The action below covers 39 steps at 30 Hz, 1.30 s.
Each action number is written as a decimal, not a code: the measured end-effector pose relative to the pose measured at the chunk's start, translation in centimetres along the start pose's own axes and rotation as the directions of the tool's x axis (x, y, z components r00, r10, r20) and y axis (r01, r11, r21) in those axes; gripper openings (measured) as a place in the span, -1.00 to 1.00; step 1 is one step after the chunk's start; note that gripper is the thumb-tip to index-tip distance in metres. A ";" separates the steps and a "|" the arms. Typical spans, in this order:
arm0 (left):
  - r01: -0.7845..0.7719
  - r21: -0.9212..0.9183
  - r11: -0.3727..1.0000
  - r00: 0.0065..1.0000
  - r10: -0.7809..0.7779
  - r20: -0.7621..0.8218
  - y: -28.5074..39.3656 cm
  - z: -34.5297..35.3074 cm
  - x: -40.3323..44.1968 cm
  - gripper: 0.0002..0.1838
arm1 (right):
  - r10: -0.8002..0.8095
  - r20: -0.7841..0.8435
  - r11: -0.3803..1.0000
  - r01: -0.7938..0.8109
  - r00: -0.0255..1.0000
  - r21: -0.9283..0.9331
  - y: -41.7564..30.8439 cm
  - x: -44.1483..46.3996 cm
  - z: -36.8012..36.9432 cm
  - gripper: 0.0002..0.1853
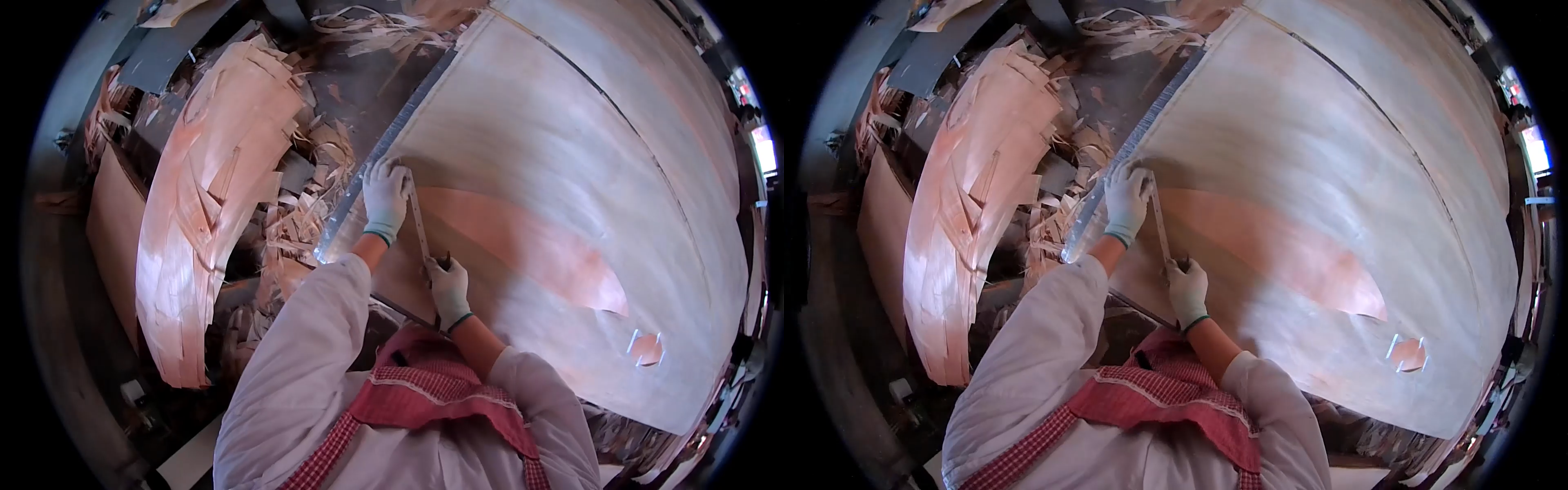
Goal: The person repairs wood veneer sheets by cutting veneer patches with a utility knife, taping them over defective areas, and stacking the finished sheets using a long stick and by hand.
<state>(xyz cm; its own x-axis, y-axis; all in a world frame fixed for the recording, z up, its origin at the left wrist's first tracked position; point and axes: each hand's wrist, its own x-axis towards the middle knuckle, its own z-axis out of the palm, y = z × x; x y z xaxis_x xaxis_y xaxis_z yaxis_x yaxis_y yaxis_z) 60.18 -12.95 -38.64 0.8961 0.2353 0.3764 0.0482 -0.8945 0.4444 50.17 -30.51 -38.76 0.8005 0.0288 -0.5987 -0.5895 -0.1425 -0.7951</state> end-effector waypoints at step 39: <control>-0.647 -0.248 0.721 0.495 0.644 0.583 11.5 -0.7 -5.4 -0.52 | -0.338 -0.162 0.826 0.210 0.927 -0.522 -3.6 1.3 -23.3 -0.69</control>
<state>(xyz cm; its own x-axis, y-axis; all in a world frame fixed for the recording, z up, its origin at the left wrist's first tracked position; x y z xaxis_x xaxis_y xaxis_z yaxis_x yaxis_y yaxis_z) 55.61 -24.22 -35.05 0.7316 -0.6817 -0.0017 -0.6544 -0.7030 0.2784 55.87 -53.04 -34.43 0.9590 -0.0853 -0.2703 -0.2623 -0.6284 -0.7323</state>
